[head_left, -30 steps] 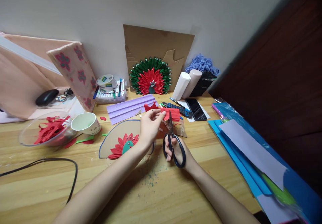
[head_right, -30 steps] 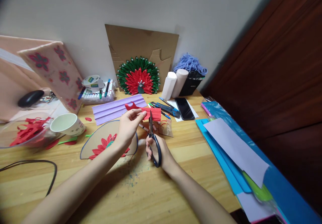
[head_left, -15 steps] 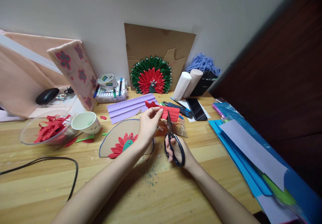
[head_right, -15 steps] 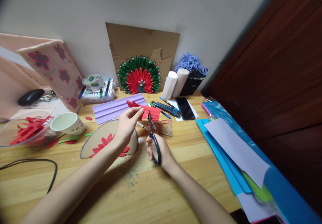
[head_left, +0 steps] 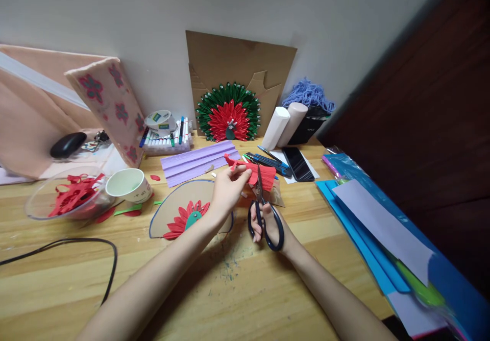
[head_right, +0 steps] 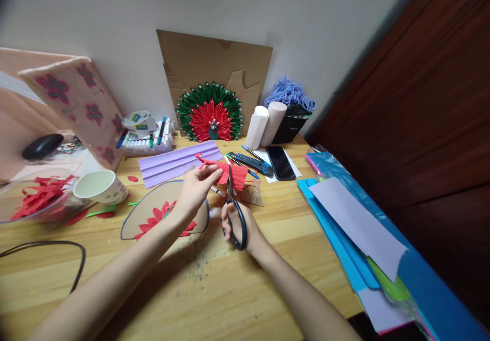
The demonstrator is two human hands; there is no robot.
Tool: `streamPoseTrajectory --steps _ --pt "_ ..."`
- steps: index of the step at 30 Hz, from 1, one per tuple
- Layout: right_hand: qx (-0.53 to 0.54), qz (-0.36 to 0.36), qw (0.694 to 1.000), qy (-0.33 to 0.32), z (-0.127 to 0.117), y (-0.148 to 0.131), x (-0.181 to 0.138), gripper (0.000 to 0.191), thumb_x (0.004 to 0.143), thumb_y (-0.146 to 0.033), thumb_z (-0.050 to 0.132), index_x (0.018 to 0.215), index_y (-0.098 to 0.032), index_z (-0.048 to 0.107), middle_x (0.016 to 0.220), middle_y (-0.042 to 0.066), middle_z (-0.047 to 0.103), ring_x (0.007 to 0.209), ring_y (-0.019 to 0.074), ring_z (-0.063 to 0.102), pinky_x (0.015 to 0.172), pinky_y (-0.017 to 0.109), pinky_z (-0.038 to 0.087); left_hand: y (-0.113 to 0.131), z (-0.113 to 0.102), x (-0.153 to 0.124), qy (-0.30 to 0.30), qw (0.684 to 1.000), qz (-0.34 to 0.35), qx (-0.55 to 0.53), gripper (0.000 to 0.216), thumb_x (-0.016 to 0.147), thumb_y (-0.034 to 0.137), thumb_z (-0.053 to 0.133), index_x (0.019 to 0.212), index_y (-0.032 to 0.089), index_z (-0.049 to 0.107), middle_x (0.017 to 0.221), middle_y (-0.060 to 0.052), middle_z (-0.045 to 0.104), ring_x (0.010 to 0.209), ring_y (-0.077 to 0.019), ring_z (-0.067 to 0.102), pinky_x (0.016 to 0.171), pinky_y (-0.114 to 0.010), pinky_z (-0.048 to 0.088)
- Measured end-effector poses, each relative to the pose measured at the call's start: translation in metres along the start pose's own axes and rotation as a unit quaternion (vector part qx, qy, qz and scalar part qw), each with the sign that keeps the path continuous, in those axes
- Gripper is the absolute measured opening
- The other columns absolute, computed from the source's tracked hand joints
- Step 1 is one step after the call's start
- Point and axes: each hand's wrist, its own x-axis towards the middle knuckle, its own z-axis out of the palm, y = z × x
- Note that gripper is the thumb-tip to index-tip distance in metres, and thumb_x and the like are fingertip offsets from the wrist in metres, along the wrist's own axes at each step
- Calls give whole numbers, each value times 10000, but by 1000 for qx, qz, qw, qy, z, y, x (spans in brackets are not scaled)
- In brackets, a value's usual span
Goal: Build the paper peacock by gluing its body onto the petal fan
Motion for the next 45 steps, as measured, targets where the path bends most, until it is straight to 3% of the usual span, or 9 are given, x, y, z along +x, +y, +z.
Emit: streamPoseTrajectory --steps 10,15,23,26,33,38,45 --pt "0 16 1000 21 0 -3 5 659 544 -835 521 648 -190 429 364 -94 401 266 57 385 283 170 347 11 -2 0 -8 1000 -4 7 120 690 241 637 642 133 653 581 -22 638 544 -137 567 477 -222 440" --pt "10 30 999 16 4 -10 3 680 479 -841 558 644 -194 427 347 -104 392 249 58 376 268 175 357 11 -4 1 -13 1000 20 12 153 701 274 652 719 124 681 681 -46 681 607 -151 597 535 -237 464" --pt "-28 12 999 -16 6 -13 -5 661 541 -822 542 708 -191 439 384 -105 401 272 60 384 282 174 342 9 -10 5 7 999 44 -3 267 739 398 642 715 133 663 678 -12 674 660 -141 579 677 -242 442" --pt "-43 5 998 -38 6 -14 -7 660 554 -830 520 698 -192 433 390 -103 397 269 57 375 281 172 322 14 -13 8 -19 999 48 8 304 730 429 646 675 130 659 636 -3 642 659 -130 552 686 -230 421" --pt "-29 11 994 -103 4 -15 -12 675 571 -845 476 697 -184 435 433 -88 408 310 54 405 327 173 364 28 -25 14 -104 991 32 75 472 671 553 655 472 147 518 474 41 413 470 -72 325 486 -222 258" --pt "45 43 984 -165 1 -9 -10 747 528 -904 373 717 -185 447 438 -83 428 318 69 421 370 223 442 31 -31 16 -145 983 15 113 452 669 524 663 455 155 516 499 27 432 490 -88 364 505 -229 280" --pt "42 48 986 -153 1 -7 -9 700 544 -867 447 688 -183 448 409 -95 414 290 63 405 327 186 388 26 -36 21 -170 977 13 131 416 714 454 638 451 159 509 481 32 416 472 -85 343 490 -231 248"
